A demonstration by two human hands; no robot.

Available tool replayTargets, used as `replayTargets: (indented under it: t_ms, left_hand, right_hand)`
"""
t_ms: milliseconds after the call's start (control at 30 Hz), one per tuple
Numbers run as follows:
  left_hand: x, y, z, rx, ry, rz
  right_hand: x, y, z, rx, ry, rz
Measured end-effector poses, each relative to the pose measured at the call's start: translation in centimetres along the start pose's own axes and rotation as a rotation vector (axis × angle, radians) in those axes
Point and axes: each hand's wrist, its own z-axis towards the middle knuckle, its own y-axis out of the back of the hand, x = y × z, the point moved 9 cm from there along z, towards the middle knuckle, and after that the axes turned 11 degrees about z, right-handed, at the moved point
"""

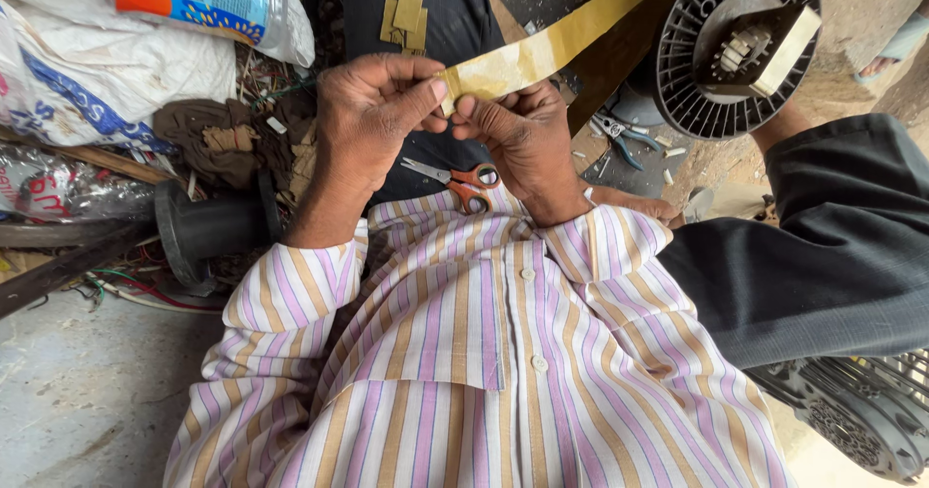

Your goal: The person sits on the floor and uses orange-handled scissors to cut a long strip of brown electrical tape into small rectangular pieces. The person repeatedly cuts the tape and places the pieces on their lap.

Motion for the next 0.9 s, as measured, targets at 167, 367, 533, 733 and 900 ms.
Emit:
replayTargets:
  t_ms: [167,367,533,733,900]
  left_hand:
    - [-0.3,-0.4,0.1,0.051,0.006,-0.041]
    - [0.6,-0.3,0.0,0.024,0.045,-0.098]
    - [0.9,0.5,0.1,-0.07,-0.041,-0.048]
    - [0.9,3.1,0.6,-0.12,-0.109,0.008]
    - [-0.3,4.7,0.2,-0.16,-0.211,0.227]
  right_hand:
    - [0.4,0.3,0.0,-0.003,0.036,-0.032]
    - [-0.1,0.6,0.0,-0.028,0.015,-0.064]
    - [0.8,-0.2,-1.4,0.033,0.001,-0.44]
    - [-1.3,-2.1,-4.2,0.387,-0.101,-1.548]
    - [-2.9,-1.7,-4.3,0.392,-0.247,-1.784]
